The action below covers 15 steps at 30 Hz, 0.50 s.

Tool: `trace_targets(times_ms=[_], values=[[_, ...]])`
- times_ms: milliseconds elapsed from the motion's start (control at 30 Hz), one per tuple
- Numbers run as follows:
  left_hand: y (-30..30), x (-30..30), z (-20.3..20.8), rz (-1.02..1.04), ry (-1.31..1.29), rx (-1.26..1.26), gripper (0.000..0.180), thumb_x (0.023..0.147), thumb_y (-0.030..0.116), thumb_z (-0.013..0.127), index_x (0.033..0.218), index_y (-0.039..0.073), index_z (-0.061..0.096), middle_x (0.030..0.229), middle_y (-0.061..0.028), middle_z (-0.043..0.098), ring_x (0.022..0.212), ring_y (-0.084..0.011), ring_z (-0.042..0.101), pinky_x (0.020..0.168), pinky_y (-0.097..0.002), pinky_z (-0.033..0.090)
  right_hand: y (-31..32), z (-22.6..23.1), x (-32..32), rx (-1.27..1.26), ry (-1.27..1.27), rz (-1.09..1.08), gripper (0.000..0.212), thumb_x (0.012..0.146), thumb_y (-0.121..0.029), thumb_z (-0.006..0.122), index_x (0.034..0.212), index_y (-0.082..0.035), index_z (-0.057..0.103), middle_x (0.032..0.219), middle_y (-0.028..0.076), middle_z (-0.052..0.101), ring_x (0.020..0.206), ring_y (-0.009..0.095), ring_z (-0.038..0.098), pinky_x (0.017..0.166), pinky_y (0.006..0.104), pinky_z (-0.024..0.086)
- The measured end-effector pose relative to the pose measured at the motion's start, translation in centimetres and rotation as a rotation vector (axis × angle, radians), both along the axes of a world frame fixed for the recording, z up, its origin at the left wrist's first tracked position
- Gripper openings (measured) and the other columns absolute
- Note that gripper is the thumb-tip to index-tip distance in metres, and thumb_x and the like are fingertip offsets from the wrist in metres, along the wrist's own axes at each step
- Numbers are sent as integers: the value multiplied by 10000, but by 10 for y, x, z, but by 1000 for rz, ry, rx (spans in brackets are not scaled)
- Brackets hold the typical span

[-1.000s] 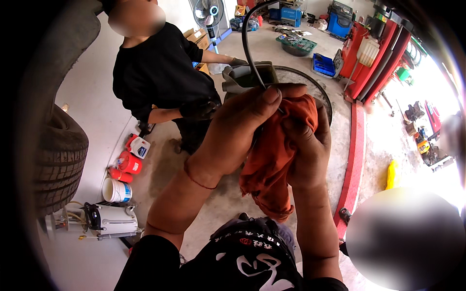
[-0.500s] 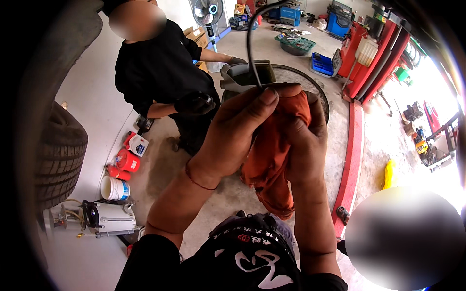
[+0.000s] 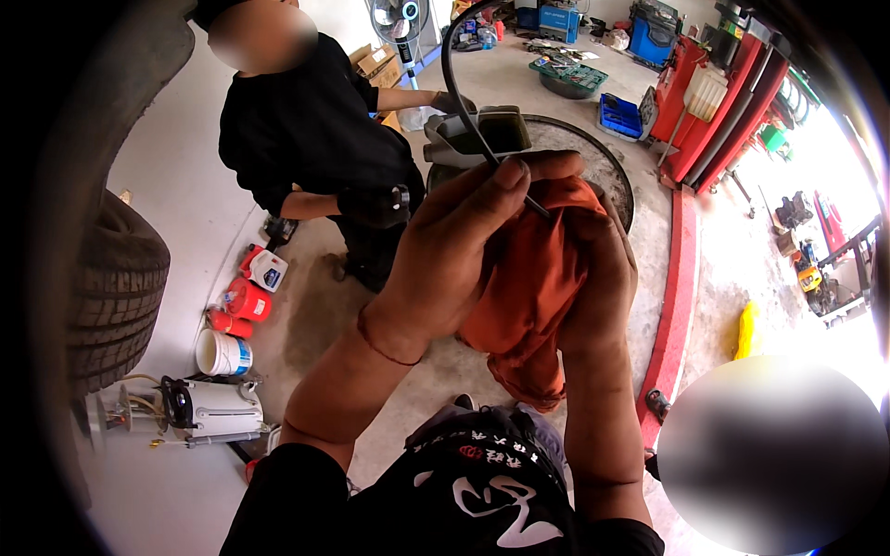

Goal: The person strips the insulation from a red wire using a red-handled tool and then connects the wire to a black cable. The person wipes the connection area with a red cloth and continues to manipulate the wires, likely preparing them for installation or testing.

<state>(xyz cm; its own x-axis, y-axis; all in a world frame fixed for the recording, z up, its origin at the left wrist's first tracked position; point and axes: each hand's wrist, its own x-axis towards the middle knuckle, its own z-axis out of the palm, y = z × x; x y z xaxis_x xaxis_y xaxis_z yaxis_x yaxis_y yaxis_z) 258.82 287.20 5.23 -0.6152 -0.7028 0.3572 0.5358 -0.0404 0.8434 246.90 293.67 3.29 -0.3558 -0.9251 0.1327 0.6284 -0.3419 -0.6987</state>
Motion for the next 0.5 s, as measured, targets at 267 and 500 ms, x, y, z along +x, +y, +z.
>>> trace_targets(times_ms=[267, 500], values=[[0, -3, 7, -52, 60, 153, 422, 1055, 288, 423, 1277, -32, 586, 1205, -119, 649, 1153, -163, 581, 1022, -304, 427, 2, -14, -11, -105, -94, 115, 358, 927, -134, 534, 1246, 28, 515, 1125, 146, 635, 1038, 218, 639, 921, 333, 512], [-9, 4, 8, 1, -99, -21, 423, 1045, 310, 448, 1282, -9, 594, 1176, -104, 673, 1132, -166, 603, 971, -295, 444, -3, -5, 2, -117, -14, 104, 342, 912, -20, 630, 1233, 16, 518, 1115, 98, 637, 1007, 164, 632, 889, 291, 519]])
